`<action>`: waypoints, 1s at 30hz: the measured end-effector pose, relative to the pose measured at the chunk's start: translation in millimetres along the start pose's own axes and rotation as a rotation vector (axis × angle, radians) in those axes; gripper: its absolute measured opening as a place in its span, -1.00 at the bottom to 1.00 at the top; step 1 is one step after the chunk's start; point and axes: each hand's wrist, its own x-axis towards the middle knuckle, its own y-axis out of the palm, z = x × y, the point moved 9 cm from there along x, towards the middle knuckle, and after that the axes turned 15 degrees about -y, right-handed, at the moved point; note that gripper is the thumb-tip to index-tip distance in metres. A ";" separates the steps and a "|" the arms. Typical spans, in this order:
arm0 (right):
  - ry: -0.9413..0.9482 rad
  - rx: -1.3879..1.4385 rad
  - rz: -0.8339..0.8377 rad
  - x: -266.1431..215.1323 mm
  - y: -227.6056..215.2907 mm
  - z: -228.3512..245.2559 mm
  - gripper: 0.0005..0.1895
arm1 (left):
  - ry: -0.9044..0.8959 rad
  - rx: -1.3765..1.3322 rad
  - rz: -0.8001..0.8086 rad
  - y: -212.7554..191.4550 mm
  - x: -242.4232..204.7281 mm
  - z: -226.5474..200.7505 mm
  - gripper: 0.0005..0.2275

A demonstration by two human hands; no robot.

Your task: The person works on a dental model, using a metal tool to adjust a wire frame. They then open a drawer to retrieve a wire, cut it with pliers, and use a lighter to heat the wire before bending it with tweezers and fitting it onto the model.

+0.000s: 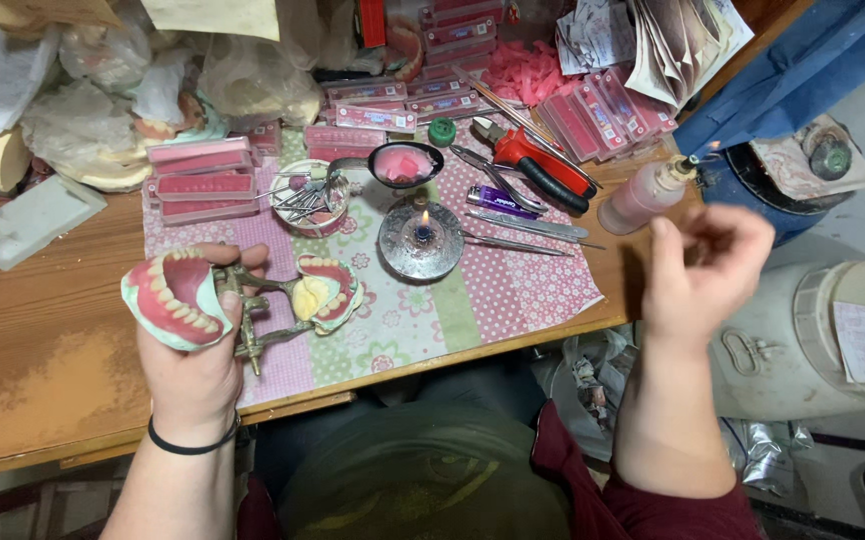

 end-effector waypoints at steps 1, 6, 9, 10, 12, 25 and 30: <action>0.000 0.002 0.002 0.0 3.5 4.1 -0.64 | 0.000 0.000 -0.003 0.9 0.5 -1.0 -0.68; -0.341 -0.323 0.798 -10.9 97.0 27.6 -0.81 | -0.035 0.029 0.024 4.2 0.4 1.9 -0.68; -0.417 -0.434 0.919 -10.6 113.5 27.8 -0.83 | -0.014 0.078 0.019 3.4 0.2 1.8 -0.71; -0.421 -0.429 0.922 -11.3 115.0 26.6 -0.83 | -0.015 0.078 0.013 2.4 1.5 4.1 -0.71; -0.581 -0.622 0.880 -10.0 116.4 30.4 -0.88 | -0.018 -0.008 -0.030 -4.0 4.3 8.8 -0.74; -0.493 -0.668 1.173 -10.4 135.3 23.2 -0.87 | 0.010 -0.013 -0.024 -6.4 5.9 6.2 -0.72; -0.428 -0.588 1.067 1.9 110.9 33.5 -0.68 | 0.062 0.029 -0.010 -4.3 5.4 -6.0 -0.60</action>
